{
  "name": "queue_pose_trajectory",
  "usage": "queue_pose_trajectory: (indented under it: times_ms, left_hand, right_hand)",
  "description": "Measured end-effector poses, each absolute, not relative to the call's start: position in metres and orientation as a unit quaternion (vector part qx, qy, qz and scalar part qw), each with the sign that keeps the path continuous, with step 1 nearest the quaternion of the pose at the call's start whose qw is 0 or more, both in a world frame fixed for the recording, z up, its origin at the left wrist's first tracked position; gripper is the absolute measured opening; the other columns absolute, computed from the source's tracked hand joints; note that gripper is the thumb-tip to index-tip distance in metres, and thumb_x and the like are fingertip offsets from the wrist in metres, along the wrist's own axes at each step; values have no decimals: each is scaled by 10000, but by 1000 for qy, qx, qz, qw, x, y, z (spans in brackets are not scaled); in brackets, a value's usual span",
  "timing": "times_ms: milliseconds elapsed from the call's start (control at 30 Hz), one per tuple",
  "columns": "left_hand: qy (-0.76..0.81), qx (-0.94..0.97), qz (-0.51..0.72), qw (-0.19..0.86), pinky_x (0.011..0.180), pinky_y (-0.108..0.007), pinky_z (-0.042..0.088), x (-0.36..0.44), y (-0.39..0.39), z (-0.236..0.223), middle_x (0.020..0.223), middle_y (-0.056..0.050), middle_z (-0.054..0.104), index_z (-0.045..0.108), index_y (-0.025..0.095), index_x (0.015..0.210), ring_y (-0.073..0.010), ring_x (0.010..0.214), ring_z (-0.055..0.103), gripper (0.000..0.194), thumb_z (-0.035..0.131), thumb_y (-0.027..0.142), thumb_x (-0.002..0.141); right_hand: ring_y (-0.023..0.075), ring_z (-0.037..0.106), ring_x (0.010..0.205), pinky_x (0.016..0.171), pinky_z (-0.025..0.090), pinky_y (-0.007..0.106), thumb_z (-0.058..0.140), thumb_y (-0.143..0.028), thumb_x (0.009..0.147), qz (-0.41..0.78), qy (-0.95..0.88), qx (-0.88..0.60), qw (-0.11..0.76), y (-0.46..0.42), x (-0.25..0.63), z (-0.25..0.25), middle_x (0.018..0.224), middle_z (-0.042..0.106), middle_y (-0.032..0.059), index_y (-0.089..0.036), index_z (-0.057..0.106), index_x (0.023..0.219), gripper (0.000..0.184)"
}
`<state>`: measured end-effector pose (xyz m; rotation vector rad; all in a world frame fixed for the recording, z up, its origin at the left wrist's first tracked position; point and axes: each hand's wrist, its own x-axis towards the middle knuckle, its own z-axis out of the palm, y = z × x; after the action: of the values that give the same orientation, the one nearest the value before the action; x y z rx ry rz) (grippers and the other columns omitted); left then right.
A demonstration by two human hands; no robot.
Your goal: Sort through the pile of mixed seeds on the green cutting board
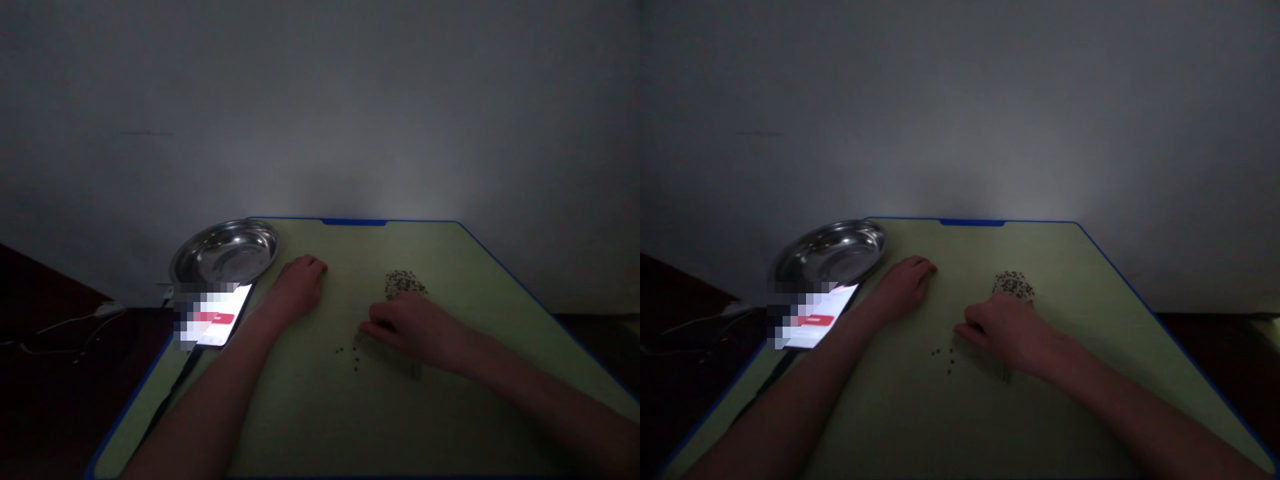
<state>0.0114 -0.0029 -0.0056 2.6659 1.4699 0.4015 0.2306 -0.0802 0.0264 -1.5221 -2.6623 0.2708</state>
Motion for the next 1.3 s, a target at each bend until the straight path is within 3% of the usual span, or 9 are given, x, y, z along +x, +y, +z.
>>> queue_pose_trajectory:
  times_ms: [200, 367, 600, 900, 1300]
  left_hand:
    - [472, 870, 136, 40, 931, -363, 451, 11, -2, -7, 1106, -120, 629, 630, 136, 1098, -221, 1039, 570, 312, 391, 148, 898]
    - [477, 868, 131, 41, 952, -378, 438, 12, -1, -9, 1140, -105, 622, 620, 172, 1105, -218, 1071, 560, 313, 418, 126, 871]
    - [469, 871, 140, 46, 934, -365, 446, 12, -2, -8, 1099, -116, 625, 629, 146, 1079, -218, 1033, 572, 300, 417, 123, 868]
    - [472, 870, 138, 33, 931, -357, 450, 12, -3, -7, 1087, -106, 629, 628, 153, 1075, -215, 1029, 569, 288, 409, 144, 888]
    - [477, 872, 112, 22, 901, -340, 451, 13, -6, -4, 1078, -103, 625, 626, 146, 1080, -209, 998, 574, 287, 433, 124, 869]
  right_hand:
    - [101, 453, 488, 507, 246, 255, 457, -390, 940, 112, -832, -539, 70, -88, 247, 37, 533, 512, -17, -185, 535, 607, 399]
    - [105, 462, 470, 491, 235, 260, 483, -355, 921, 140, -833, -533, 45, -107, 247, 23, 513, 527, -11, -188, 557, 595, 374]
    - [124, 511, 514, 525, 272, 267, 433, -364, 953, 90, -818, -567, 43, -89, 263, 23, 567, 584, 11, -188, 583, 645, 385]
    - [146, 539, 524, 512, 177, 300, 497, -422, 938, 7, -887, -461, 4, -76, 206, 32, 596, 664, 30, -202, 657, 689, 369]
    - [176, 635, 557, 472, 186, 291, 513, -488, 930, -28, -948, -313, -54, -67, 176, 32, 664, 730, 54, -183, 702, 799, 382]
